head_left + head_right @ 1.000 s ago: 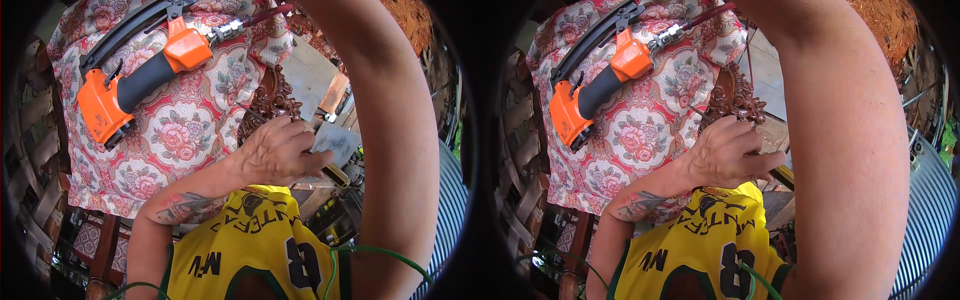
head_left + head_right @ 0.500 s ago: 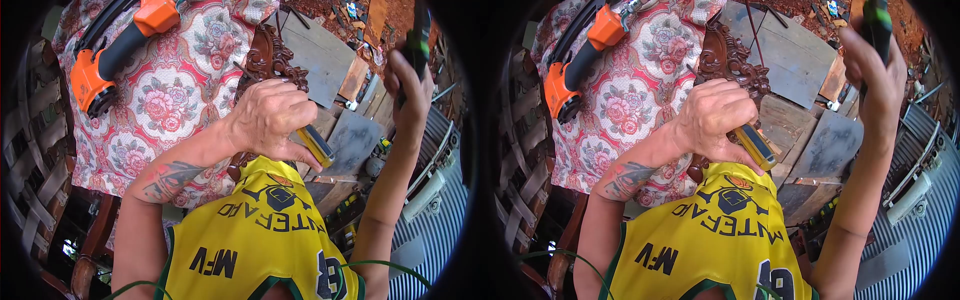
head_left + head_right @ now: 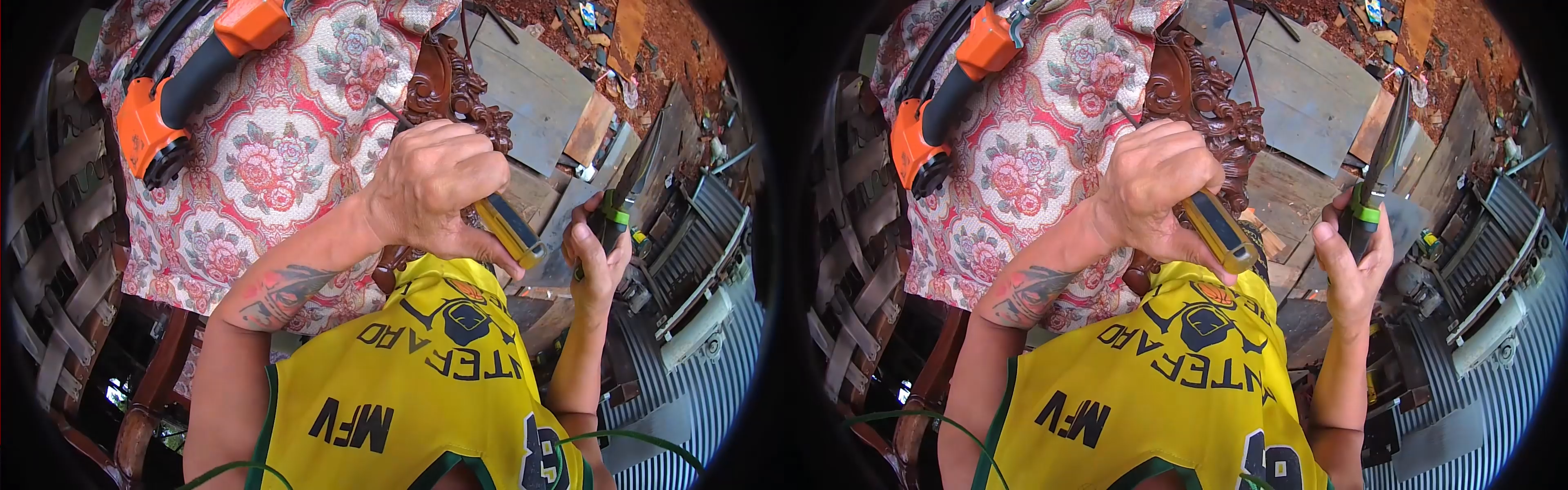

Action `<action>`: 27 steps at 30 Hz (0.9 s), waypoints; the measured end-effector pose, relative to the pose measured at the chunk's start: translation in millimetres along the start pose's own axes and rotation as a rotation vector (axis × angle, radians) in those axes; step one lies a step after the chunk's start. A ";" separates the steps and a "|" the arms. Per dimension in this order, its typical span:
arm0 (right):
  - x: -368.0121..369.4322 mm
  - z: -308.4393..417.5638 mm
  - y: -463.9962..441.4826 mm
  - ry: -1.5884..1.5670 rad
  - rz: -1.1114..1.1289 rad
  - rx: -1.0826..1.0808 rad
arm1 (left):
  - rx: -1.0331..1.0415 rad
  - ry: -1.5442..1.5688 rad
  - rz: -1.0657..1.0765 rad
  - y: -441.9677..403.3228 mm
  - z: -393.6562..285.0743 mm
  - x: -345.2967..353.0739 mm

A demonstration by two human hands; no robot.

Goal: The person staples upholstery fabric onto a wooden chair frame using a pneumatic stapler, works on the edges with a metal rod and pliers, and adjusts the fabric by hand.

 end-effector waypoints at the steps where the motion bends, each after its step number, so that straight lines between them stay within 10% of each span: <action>1: 3.3 1.9 -1.4 -0.006 0.010 -0.006 | -0.001 -0.001 -0.001 0.0 0.1 -0.8; 27: 38.6 21.0 37.0 -0.125 0.090 0.010 | 0.041 0.061 -0.038 6.3 1.1 -11.7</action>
Point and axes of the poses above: each hand's wrist, its own y-axis away from the middle knuckle, its own x-axis out of the palm, z = x × y, the point moved 6 cm from there along -y, towards the middle knuckle, and after that the axes turned 15 degrees about -x, right-handed, at the moved point
